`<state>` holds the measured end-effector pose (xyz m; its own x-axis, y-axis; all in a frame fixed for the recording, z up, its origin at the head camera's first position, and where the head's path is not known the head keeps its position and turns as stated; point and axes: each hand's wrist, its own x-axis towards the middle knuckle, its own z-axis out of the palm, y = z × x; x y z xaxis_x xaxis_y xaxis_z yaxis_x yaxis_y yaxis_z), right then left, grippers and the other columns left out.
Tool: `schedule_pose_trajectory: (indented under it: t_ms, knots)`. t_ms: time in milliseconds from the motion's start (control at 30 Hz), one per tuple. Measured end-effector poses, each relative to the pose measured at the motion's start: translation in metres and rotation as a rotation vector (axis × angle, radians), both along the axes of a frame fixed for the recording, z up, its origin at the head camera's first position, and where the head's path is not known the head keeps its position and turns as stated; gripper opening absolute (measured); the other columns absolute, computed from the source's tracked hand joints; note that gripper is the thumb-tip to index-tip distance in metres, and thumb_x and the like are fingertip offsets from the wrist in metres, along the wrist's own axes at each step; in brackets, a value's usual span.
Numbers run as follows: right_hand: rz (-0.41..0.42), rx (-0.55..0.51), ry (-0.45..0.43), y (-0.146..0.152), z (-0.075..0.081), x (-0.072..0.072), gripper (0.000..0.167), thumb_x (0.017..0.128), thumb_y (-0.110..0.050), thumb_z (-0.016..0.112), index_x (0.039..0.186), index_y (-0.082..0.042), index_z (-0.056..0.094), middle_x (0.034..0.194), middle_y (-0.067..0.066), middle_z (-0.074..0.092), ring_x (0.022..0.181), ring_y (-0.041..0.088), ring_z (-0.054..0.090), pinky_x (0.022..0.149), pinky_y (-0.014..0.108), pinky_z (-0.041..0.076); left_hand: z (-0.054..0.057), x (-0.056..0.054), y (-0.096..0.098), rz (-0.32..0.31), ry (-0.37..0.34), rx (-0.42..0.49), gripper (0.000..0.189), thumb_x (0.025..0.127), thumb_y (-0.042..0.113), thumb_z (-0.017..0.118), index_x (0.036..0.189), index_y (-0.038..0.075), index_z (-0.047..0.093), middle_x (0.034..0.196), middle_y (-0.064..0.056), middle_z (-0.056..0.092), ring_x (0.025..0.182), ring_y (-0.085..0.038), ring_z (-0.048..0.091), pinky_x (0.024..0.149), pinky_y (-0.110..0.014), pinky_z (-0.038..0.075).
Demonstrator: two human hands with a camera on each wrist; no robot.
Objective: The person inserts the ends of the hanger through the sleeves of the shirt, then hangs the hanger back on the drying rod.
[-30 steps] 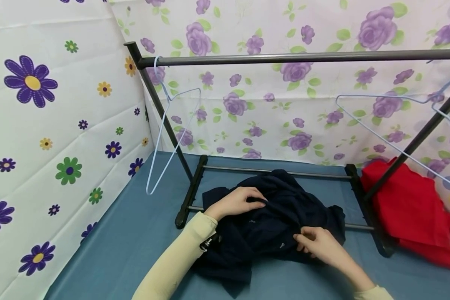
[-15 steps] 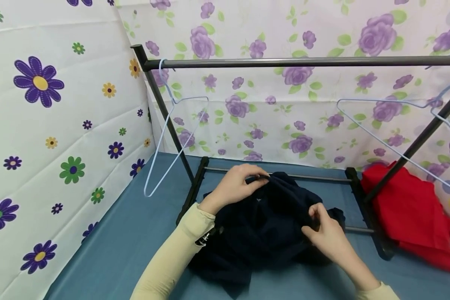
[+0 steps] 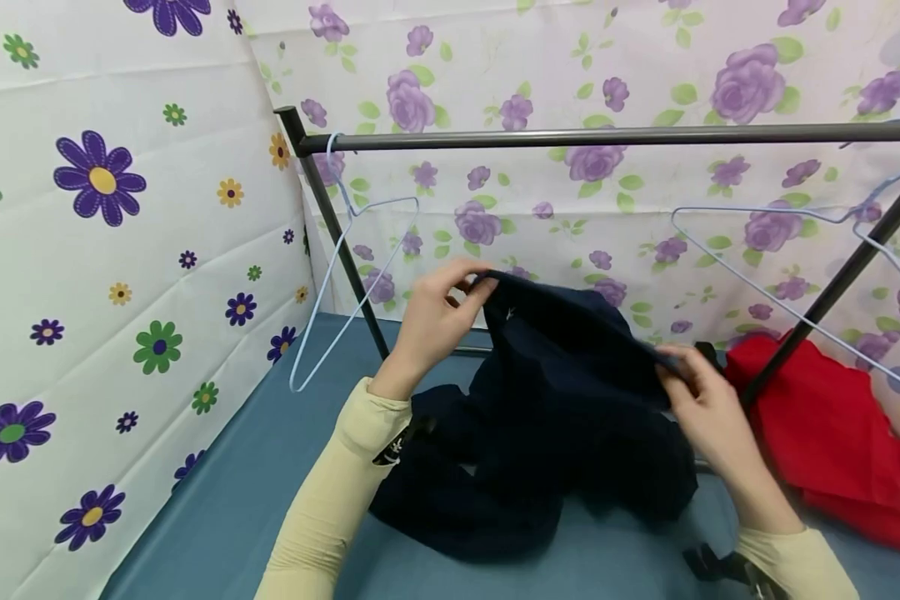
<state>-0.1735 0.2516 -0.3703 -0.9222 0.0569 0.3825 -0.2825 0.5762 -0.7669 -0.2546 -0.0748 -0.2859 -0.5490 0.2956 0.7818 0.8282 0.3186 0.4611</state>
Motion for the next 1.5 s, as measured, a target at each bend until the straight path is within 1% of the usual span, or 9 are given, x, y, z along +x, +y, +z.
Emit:
schedule_pose_trajectory:
  t_ms: [67,167,333,600,867,1033,1200,1367,1500]
  knots:
    - [-0.026,-0.095,0.089,-0.001,0.016,-0.003,0.031,0.107,-0.018,0.050,0.137,-0.010,0.056,0.095,-0.003,0.064,0.066,0.010,0.051,0.056,0.024,0.041,0.009,0.002,-0.001,-0.005,0.024,0.050,0.016,0.100,0.010,0.065,0.113,0.004,0.072,0.102,-0.009,0.071,0.075,-0.017,0.065,0.055,-0.027,0.050]
    - [0.077,-0.380,0.182,-0.006,0.042,-0.009,0.032,0.107,-0.013,0.050,0.137,-0.009,0.056,0.110,-0.008,0.064,0.087,0.009,0.060,0.069,0.015,0.047,0.024,0.005,-0.002,-0.033,0.050,0.129,0.017,0.100,0.008,0.064,0.113,0.001,0.071,0.101,-0.013,0.070,0.066,-0.019,0.067,0.051,-0.028,0.052]
    - [0.217,-0.670,0.338,-0.019,0.092,-0.024,0.030,0.104,-0.008,0.051,0.134,-0.010,0.054,0.114,0.009,0.062,0.092,0.016,0.063,0.071,0.019,0.054,0.054,0.007,-0.005,-0.096,0.067,0.255,0.017,0.101,0.005,0.061,0.113,-0.004,0.068,0.106,-0.016,0.068,0.065,-0.023,0.072,0.055,-0.030,0.058]
    - [0.186,-0.703,0.764,-0.036,0.180,-0.058,0.020,0.100,0.001,0.055,0.119,-0.003,0.053,0.075,0.005,0.048,0.065,0.012,0.040,0.067,0.021,0.032,0.099,0.014,-0.007,-0.098,0.175,0.349,0.020,0.104,0.011,0.057,0.114,-0.005,0.062,0.111,-0.013,0.063,0.067,-0.025,0.072,0.065,-0.036,0.060]
    - [0.103,-0.581,0.918,-0.045,0.230,-0.063,0.006,0.100,-0.001,0.059,0.106,-0.003,0.060,0.083,0.007,0.053,0.084,0.020,0.056,0.078,0.026,0.044,0.124,0.032,-0.006,-0.098,0.221,0.468,0.017,0.103,0.005,0.056,0.115,-0.006,0.057,0.109,-0.008,0.058,0.086,-0.025,0.072,0.071,-0.040,0.061]
    - [0.156,-0.638,0.899,-0.049,0.215,-0.058,0.009,0.096,0.007,0.060,0.104,0.002,0.064,0.085,0.007,0.056,0.083,0.019,0.056,0.078,0.025,0.043,0.102,0.048,-0.008,-0.090,0.161,0.480,0.016,0.102,0.004,0.058,0.114,-0.006,0.057,0.109,-0.011,0.063,0.088,-0.026,0.071,0.069,-0.041,0.061]
    - [0.079,-0.389,0.721,-0.038,0.164,-0.058,0.018,0.095,0.005,0.061,0.112,0.007,0.066,0.085,-0.005,0.058,0.076,0.009,0.055,0.066,0.020,0.038,0.049,0.050,-0.013,0.017,0.081,0.377,0.015,0.098,0.009,0.067,0.107,-0.001,0.063,0.102,-0.011,0.068,0.078,-0.020,0.072,0.058,-0.033,0.058]
    - [0.093,-0.149,0.493,-0.031,0.112,-0.059,0.026,0.093,-0.002,0.071,0.119,0.002,0.068,0.092,-0.007,0.063,0.080,0.006,0.060,0.060,0.015,0.040,-0.002,0.046,-0.023,0.192,-0.088,0.157,0.012,0.096,0.017,0.072,0.102,0.009,0.065,0.100,-0.004,0.070,0.058,-0.010,0.063,0.048,-0.025,0.045]
    - [0.146,-0.008,0.383,-0.038,0.075,-0.059,0.029,0.092,-0.006,0.075,0.120,-0.009,0.070,0.100,-0.002,0.066,0.086,0.005,0.060,0.063,0.015,0.043,-0.037,0.048,-0.028,0.293,-0.184,-0.092,0.012,0.096,0.022,0.071,0.101,0.014,0.063,0.078,0.001,0.064,0.048,-0.007,0.050,0.046,-0.026,0.038]
